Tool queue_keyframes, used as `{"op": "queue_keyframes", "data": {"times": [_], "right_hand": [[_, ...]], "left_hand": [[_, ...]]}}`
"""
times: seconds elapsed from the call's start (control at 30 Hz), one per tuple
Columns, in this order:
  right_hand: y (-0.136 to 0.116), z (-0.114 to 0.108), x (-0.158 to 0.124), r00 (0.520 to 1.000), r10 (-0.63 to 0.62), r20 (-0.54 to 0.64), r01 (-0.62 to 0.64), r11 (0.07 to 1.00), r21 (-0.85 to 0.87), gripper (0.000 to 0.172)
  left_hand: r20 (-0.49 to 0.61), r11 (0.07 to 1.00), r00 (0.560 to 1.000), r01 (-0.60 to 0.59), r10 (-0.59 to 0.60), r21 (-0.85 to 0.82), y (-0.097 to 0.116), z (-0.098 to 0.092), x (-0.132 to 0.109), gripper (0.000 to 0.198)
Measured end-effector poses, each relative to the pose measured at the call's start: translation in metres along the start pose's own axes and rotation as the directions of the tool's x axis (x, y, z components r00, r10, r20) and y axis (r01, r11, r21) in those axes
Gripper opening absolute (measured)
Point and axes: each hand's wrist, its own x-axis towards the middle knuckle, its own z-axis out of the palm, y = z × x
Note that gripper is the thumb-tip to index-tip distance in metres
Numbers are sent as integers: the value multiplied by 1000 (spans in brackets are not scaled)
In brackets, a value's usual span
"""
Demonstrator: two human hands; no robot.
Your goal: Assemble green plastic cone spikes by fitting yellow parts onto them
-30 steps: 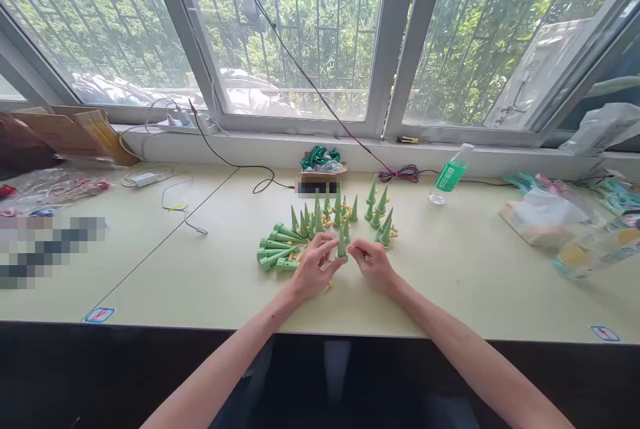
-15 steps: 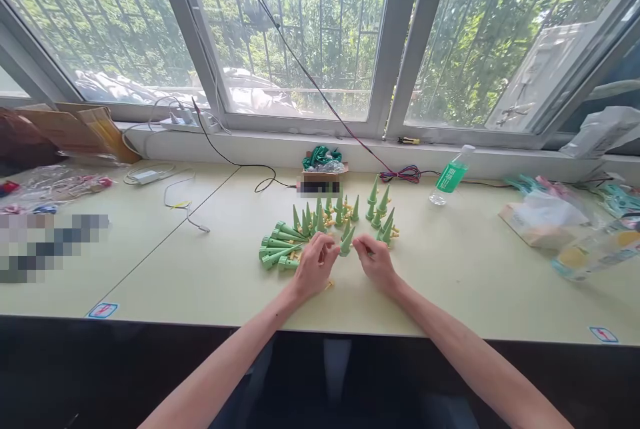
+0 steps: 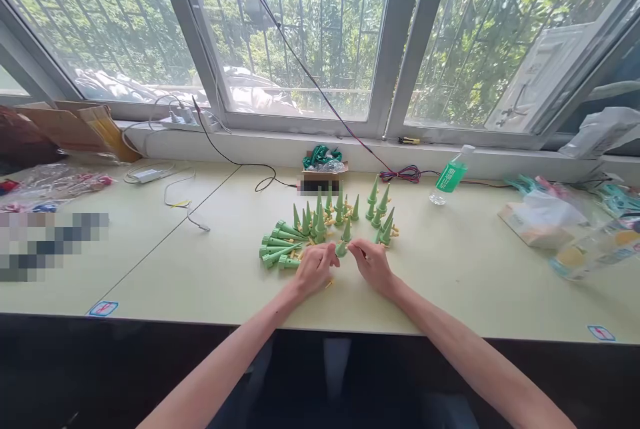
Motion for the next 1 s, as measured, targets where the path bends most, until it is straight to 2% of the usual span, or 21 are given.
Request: {"op": "queue_keyframes", "data": {"times": [0.3,0.63,0.73,0.9,1.0], "right_hand": [[1,3,-4,992,-116,54,117,993,-20,30],[5,2,-5,996,-44,77,45,999,-18,33],[4,2,-4,999,-19,41,19,1000,-17,33],[4,1,-2,999,21,24,-20,1000,-9,36],[4,1,-2,999,23,26,-23,1000,-6,36]], "left_hand": [[-14,998,999,31,-32,-55,3,-3,3,75],[-7,998,998,-69,69,9,1,-6,5,64],[-9,994,995,-101,101,34,2,-6,5,56],[-7,993,994,-112,112,43,1,-4,2,31],[-20,987,988,-152,153,55,-1,-1,2,26]]}}
